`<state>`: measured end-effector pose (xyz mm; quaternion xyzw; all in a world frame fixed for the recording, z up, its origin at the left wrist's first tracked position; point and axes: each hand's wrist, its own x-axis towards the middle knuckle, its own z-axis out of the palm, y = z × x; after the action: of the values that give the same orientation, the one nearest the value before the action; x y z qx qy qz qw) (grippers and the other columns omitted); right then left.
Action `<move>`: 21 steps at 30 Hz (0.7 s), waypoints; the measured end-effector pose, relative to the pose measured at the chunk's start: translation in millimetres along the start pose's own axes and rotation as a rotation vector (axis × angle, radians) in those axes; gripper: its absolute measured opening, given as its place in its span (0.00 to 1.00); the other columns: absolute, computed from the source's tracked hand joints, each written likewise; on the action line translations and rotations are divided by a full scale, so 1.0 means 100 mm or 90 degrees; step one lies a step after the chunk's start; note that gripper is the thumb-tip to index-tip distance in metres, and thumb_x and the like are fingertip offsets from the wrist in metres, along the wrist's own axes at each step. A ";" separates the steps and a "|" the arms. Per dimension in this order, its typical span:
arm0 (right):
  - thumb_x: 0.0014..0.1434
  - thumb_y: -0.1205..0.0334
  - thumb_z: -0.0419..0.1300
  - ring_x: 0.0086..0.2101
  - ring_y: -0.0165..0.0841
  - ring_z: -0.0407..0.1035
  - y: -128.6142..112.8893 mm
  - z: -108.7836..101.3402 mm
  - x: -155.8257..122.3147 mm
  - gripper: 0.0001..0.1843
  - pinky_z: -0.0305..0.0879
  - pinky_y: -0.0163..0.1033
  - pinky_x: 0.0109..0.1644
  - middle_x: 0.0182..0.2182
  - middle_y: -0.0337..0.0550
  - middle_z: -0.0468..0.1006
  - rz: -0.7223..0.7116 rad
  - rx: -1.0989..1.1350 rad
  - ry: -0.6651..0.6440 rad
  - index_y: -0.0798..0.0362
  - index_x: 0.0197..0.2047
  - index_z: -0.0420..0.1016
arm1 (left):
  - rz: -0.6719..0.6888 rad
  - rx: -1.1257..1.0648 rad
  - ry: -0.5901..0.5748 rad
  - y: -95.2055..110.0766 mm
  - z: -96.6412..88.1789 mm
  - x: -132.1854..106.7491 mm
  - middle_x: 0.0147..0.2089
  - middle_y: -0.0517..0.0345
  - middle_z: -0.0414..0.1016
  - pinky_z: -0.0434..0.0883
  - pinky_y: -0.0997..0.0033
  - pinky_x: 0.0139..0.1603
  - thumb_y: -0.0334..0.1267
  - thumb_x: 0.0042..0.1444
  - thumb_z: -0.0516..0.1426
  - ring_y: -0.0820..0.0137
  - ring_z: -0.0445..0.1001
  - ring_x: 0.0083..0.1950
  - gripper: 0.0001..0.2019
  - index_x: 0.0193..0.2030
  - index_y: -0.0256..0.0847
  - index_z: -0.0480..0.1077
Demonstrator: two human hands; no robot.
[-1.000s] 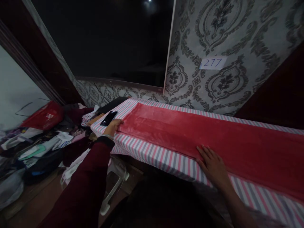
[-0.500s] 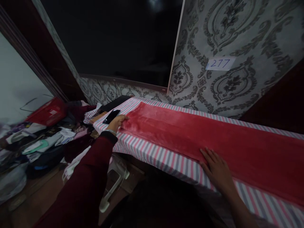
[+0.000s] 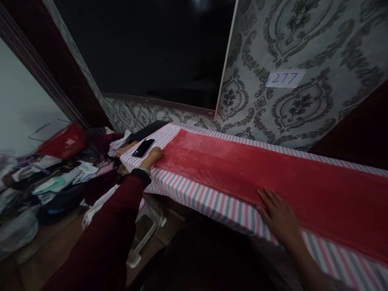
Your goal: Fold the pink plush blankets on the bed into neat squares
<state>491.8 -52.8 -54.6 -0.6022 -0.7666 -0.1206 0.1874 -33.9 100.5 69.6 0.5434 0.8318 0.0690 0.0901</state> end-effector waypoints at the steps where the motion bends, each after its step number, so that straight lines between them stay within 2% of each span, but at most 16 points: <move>1: 0.71 0.48 0.43 0.66 0.48 0.62 0.00 0.00 0.00 0.31 0.64 0.56 0.63 0.67 0.51 0.71 -0.002 0.000 0.002 0.49 0.69 0.70 | -0.006 0.016 0.002 0.01 0.00 -0.03 0.53 0.41 0.81 0.74 0.68 0.50 0.41 0.66 0.58 0.60 0.80 0.54 0.13 0.50 0.34 0.77; 4: 0.71 0.48 0.43 0.66 0.47 0.62 0.00 0.00 0.00 0.31 0.64 0.55 0.63 0.67 0.51 0.71 -0.006 -0.002 0.009 0.49 0.68 0.70 | -0.017 0.045 0.024 0.02 0.04 -0.19 0.57 0.38 0.79 0.72 0.68 0.50 0.40 0.69 0.52 0.57 0.78 0.58 0.17 0.55 0.34 0.75; 10: 0.72 0.49 0.44 0.66 0.48 0.62 -0.05 -0.05 0.03 0.30 0.61 0.57 0.65 0.67 0.52 0.71 0.004 -0.004 -0.003 0.49 0.69 0.69 | -0.010 0.098 0.071 0.03 0.11 -0.48 0.60 0.29 0.75 0.72 0.60 0.55 0.44 0.70 0.48 0.49 0.75 0.62 0.23 0.60 0.28 0.71; 14: 0.72 0.49 0.46 0.67 0.47 0.59 -0.08 -0.10 0.05 0.29 0.59 0.57 0.66 0.68 0.49 0.69 0.026 0.000 -0.017 0.47 0.71 0.66 | 0.002 0.113 0.097 0.06 0.12 -0.49 0.57 0.26 0.77 0.71 0.58 0.54 0.44 0.70 0.48 0.47 0.76 0.60 0.25 0.61 0.24 0.67; 17: 0.71 0.49 0.47 0.68 0.47 0.59 -0.09 -0.13 0.05 0.29 0.59 0.57 0.66 0.69 0.49 0.68 0.032 0.011 -0.020 0.46 0.71 0.66 | 0.014 0.123 0.123 0.04 0.13 -0.44 0.54 0.26 0.79 0.72 0.58 0.51 0.44 0.69 0.48 0.47 0.78 0.57 0.24 0.61 0.24 0.66; 21: 0.71 0.50 0.49 0.68 0.48 0.59 -0.09 -0.16 0.07 0.29 0.58 0.58 0.67 0.70 0.49 0.67 0.036 0.032 -0.026 0.47 0.71 0.67 | 0.031 0.154 0.122 0.01 0.14 -0.40 0.52 0.26 0.79 0.71 0.58 0.49 0.45 0.69 0.48 0.46 0.79 0.56 0.24 0.60 0.25 0.66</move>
<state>483.4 -55.4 -37.1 -0.6210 -0.7558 -0.0834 0.1900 -14.7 64.6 59.1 0.5610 0.8255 0.0219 -0.0573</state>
